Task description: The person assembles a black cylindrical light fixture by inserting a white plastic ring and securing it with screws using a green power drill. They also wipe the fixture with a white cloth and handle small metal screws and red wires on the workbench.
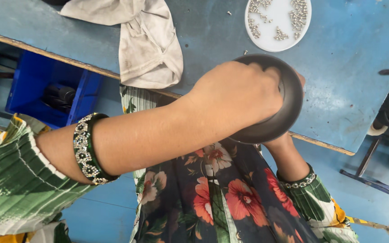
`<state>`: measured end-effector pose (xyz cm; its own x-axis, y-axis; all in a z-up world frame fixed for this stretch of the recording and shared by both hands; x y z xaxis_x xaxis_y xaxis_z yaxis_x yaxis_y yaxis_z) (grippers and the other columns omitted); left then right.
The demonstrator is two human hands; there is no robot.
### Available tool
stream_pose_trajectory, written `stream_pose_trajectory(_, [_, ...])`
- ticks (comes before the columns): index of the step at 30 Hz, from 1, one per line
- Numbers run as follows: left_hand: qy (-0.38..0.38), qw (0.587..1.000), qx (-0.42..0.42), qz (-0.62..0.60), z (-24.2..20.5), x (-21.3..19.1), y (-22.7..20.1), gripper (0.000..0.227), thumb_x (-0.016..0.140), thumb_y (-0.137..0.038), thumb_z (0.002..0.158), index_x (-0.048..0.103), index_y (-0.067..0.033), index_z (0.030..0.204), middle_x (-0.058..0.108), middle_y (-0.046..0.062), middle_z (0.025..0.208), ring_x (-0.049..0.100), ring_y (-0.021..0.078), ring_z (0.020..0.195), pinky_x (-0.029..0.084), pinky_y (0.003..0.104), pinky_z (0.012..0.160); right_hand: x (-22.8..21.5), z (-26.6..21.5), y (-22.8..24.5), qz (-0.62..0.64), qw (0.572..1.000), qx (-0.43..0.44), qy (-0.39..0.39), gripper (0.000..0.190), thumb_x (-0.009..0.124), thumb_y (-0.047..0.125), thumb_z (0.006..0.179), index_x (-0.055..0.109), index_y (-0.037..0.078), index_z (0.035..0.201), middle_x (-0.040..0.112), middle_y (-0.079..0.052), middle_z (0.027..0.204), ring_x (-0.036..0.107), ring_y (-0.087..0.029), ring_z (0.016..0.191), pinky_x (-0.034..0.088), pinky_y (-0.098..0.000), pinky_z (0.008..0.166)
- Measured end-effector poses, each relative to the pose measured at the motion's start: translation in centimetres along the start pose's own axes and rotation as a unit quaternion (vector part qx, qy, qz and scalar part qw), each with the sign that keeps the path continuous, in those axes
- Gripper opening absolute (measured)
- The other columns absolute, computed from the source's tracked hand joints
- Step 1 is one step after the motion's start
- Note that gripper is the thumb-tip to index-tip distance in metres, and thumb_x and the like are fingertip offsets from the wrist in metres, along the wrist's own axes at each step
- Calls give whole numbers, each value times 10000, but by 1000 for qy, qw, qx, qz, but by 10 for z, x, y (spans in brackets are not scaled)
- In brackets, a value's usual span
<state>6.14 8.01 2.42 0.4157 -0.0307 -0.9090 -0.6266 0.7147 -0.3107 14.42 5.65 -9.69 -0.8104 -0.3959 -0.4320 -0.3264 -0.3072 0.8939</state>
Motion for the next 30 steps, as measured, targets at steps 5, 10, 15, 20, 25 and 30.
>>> stream_pose_trajectory(5, [-14,1000,11,5,-2,-3,-4,164,699,-123,715,729,13,802,715,161,911,739,296,786,595,405,587,2,-2,-5,7,1000,1,7,762,912,217,794,524,81,1436,573,-84,1436,570,-216,1334,474,-386,1133])
stream_pose_trajectory(10, [3,1000,16,10,2,2,-5,174,709,-126,694,741,5,804,716,155,899,738,299,773,591,408,574,1,-4,-9,11,1000,6,12,769,911,224,785,529,89,1438,569,-77,1446,562,-213,1343,469,-391,1137])
stream_pose_trajectory(15, [11,999,30,6,6,7,-11,145,721,-152,687,760,-31,758,725,148,882,741,302,759,586,421,587,0,-3,-14,17,1000,6,13,776,910,232,775,534,97,1440,566,-70,1456,555,-211,1352,464,-395,1141])
stream_pose_trajectory(20, [23,997,72,21,16,16,-18,119,726,-164,693,768,-62,735,725,143,838,740,303,725,579,422,559,2,-6,-24,18,999,28,26,744,890,212,805,545,107,1456,572,-73,1491,552,-218,1382,456,-403,1166])
stream_pose_trajectory(25, [20,997,64,28,21,18,-16,114,732,-165,690,770,-69,738,729,135,832,741,299,727,585,412,560,2,-5,-28,21,999,34,30,736,868,202,837,528,108,1483,545,-81,1536,518,-219,1428,425,-411,1200])
stream_pose_trajectory(30, [29,998,46,34,30,21,-17,115,738,-166,649,772,-86,725,737,111,817,742,286,705,584,403,535,1,-9,-39,27,998,48,6,755,869,215,833,508,113,1488,510,-86,1553,485,-228,1439,397,-421,1200])
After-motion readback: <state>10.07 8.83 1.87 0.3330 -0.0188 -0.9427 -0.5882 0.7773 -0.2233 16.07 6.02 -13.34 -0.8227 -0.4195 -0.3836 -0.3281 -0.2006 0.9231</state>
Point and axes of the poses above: each hand's wrist, its own z-axis towards the middle knuckle, its own x-axis out of the palm, y = z × x, the point moved 10 cm from there along z, towards the middle knuckle
